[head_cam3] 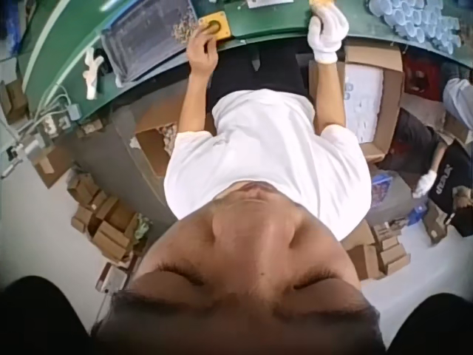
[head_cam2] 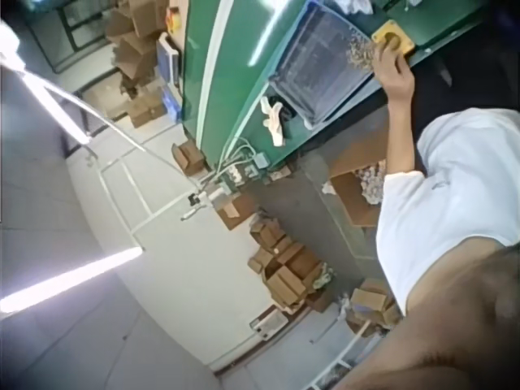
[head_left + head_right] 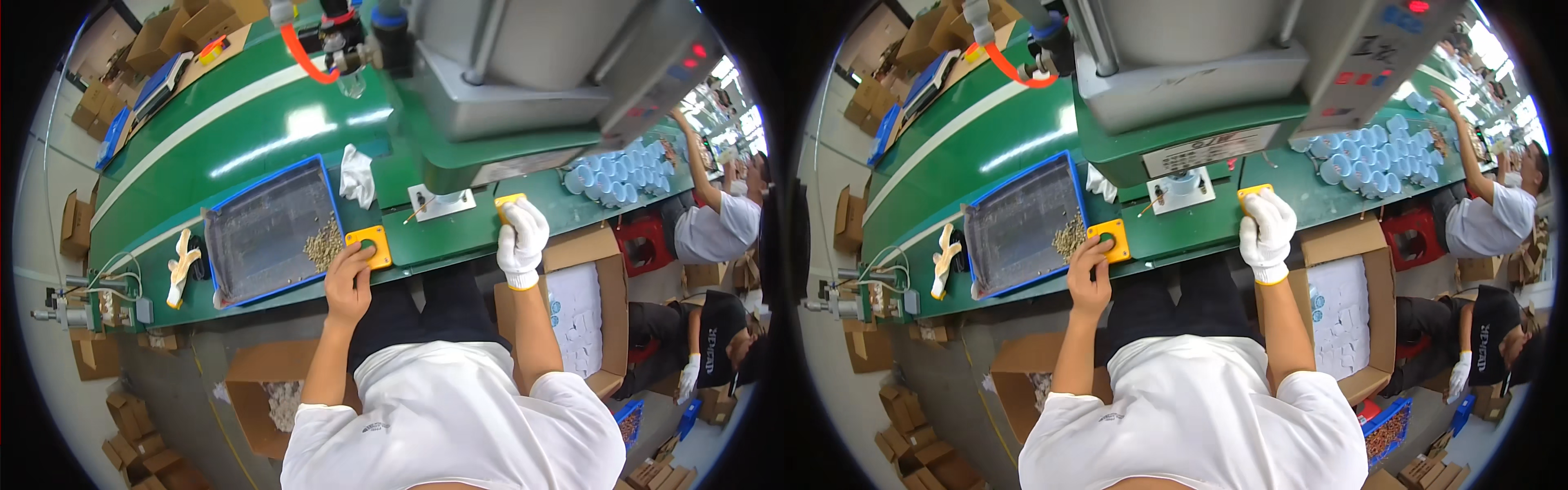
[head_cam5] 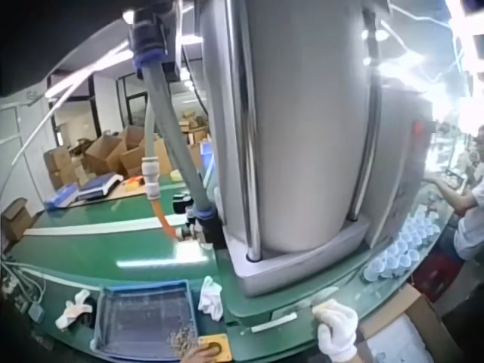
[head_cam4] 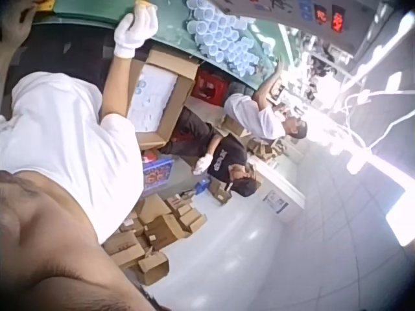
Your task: Assembling small electronic components using a manual press machine on a production line.
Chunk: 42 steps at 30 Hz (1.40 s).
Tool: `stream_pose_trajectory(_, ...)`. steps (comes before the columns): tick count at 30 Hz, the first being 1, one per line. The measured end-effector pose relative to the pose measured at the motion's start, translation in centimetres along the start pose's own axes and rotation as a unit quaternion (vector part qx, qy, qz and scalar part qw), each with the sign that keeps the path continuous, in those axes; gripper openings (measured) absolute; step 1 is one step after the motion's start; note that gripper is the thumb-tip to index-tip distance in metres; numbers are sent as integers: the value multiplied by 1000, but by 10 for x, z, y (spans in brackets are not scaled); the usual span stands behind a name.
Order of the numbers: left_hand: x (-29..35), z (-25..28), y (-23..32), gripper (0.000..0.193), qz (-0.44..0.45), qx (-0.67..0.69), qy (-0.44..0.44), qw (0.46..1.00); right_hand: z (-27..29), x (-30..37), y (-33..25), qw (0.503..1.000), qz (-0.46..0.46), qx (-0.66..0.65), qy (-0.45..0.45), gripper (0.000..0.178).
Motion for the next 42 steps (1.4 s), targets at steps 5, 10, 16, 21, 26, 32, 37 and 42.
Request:
stream_pose_trajectory(5,16,-10,-4,13,-21,-25,61,998,9,-3,7,999,12,29,39,24)
stream_pose_trajectory(10,13,-14,-3,3,-3,-107,35,994,-2,-8,10,1000,15,-3,-20,26)
stream_pose_trajectory(16,15,-17,-22,9,56,-6,114,992,11,-12,13,999,-21,-8,31,41)
stream_pose_trajectory(21,-26,6,-5,9,27,-9,115,993,12,-12,26,998,-50,-27,22,35)
stream_pose_trajectory(26,-49,-21,-13,6,59,67,43,995,14,-6,35,990,-120,-72,13,24)
stream_pose_trajectory(32,-48,-38,-24,13,149,86,-33,985,11,-5,44,990,-126,-57,1,25)
stream_pose_trajectory(37,-62,-38,-18,12,45,52,-50,996,6,-6,46,991,-125,-54,-5,26)
stream_pose_trajectory(42,-53,-31,-23,9,118,86,-25,989,7,3,46,991,-123,-60,-7,26)
Point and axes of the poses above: each hand's wrist, its own x-axis away from the middle knuckle, its own z-axis out of the back of the hand, y = z × x, the point moved 8 cm from there along -x, towards the middle knuckle, and after that the axes turned 10 degrees about -z, right-handed, at the moved point
